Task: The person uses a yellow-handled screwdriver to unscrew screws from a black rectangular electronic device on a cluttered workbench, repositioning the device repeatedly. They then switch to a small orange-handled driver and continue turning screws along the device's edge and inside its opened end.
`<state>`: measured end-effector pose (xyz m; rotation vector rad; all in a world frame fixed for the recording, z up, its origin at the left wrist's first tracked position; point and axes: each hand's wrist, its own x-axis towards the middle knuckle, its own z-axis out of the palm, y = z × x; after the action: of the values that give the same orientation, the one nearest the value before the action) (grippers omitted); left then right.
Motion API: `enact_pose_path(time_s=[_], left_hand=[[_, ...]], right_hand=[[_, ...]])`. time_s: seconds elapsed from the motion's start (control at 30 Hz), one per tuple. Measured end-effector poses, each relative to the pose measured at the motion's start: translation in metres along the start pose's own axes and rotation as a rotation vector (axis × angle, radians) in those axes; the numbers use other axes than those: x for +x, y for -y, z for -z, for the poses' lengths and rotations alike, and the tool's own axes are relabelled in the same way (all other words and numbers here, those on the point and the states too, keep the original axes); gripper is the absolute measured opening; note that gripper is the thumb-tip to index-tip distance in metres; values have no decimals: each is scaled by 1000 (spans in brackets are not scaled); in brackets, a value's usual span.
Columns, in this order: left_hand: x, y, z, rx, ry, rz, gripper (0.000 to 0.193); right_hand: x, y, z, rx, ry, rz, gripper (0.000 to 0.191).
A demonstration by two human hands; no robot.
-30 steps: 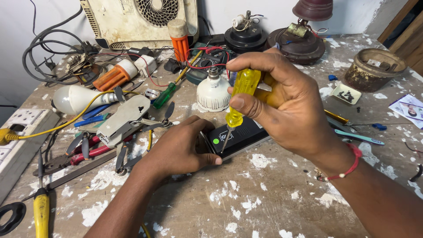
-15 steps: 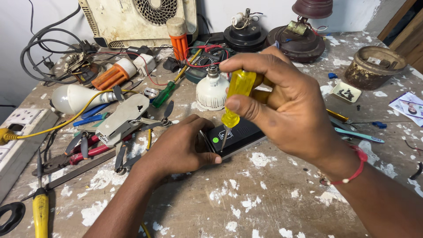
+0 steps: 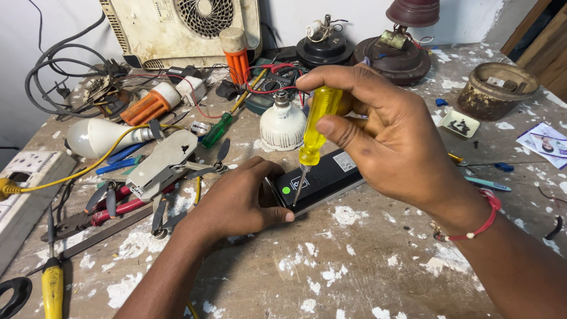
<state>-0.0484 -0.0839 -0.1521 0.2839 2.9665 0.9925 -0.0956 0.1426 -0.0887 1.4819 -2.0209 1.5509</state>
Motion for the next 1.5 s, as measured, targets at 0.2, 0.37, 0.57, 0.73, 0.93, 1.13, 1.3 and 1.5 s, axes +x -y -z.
enact_pose_path(time_s=[0.2,0.37,0.57,0.73,0.93,1.13,1.3,1.5], left_hand=[[-1,-5,2,-8,11,27,80],[-1,-7,3,0,13,42,80],[-2,-6,3,6,9,37,78],[-2,-7,2,-11,-3,23,78],[-1,-5,1,-2,12,37,77],[0,-3,1,1,8,23,78],[0,-2,1,-9,8,29,79],[0,0,2,8,5,14,79]], right_hand=[[1,4,4,103,24,-72,41],[4,4,-3,79,-25,-29,39],[0,3,1,100,3,-20,37],[-5,0,1,111,-2,8,37],[-5,-5,-6,-5,-61,122,33],[-3,2,-10,198,-127,-76,43],[-4,1,-13,117,-99,6,43],[-5,-5,-16,7,-151,7,45]])
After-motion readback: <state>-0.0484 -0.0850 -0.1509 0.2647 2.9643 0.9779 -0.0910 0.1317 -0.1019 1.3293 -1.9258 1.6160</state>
